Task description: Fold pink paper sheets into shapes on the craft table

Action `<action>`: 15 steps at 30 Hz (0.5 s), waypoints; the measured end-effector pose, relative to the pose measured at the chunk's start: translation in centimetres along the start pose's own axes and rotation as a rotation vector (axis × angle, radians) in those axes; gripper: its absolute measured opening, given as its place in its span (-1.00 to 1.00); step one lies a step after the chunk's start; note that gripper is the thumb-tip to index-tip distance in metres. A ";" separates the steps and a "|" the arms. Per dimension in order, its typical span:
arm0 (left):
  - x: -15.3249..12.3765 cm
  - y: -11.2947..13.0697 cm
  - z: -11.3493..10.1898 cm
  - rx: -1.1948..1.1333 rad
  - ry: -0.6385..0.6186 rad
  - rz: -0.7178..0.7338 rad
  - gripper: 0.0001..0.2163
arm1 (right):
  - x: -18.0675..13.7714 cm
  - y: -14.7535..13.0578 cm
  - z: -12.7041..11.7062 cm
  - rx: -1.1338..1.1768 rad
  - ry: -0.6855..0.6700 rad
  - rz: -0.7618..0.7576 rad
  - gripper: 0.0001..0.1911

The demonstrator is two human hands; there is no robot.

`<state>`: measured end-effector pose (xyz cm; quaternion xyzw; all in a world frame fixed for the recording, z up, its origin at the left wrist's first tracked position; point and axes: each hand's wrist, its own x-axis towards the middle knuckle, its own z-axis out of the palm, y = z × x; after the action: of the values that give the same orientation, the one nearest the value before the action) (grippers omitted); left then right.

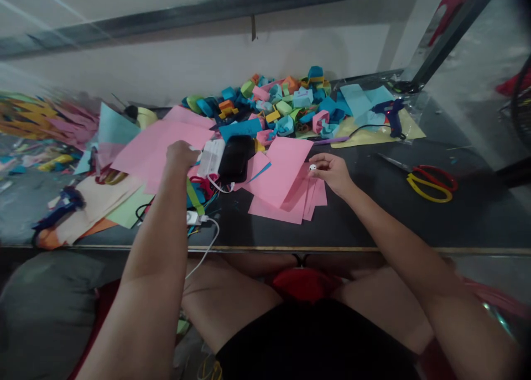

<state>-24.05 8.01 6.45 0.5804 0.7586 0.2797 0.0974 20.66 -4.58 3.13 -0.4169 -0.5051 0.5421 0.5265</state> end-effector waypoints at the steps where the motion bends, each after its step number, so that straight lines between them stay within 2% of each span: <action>1: -0.2 0.6 0.1 0.055 0.011 -0.085 -0.51 | -0.1 0.0 -0.2 -0.021 0.020 -0.007 -0.42; 2: -0.5 1.3 0.1 0.088 0.030 -0.122 -0.51 | -0.1 0.0 -0.3 -0.042 0.044 -0.009 -0.46; 4: -1.7 3.3 0.5 0.082 0.085 -0.037 -0.53 | -0.2 0.2 -0.6 -0.104 0.097 0.014 -0.51; 5: -2.6 4.6 0.9 0.038 0.136 0.127 -0.56 | -0.2 0.4 -0.8 -0.148 0.118 0.032 -0.52; 7: -4.9 7.3 2.5 -0.065 0.136 0.467 -0.62 | -0.1 0.8 -1.0 -0.227 0.142 0.060 -0.51; 9: -7.8 10.0 4.8 -0.117 0.008 0.704 -0.73 | 0.1 0.8 -1.1 -0.230 0.145 0.070 -0.47; 11: -10.7 12.4 7.4 -0.137 -0.204 0.864 -0.75 | -0.1 -0.2 -1.1 -0.161 0.130 0.057 -0.44; 12: -12.0 13.3 8.7 -0.133 -0.291 0.922 -0.73 | -0.5 -1.2 -1.1 -0.123 0.115 0.036 -0.45; 15: -15.0 15.4 11.8 -0.079 -0.414 1.011 -0.55 | -3.1 -5.5 -1.3 -0.074 0.059 -0.078 -0.52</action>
<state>-1.15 0.23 2.35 0.9115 0.3390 0.1997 0.1198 23.10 -7.85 8.17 -0.4320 -0.5251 0.4895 0.5459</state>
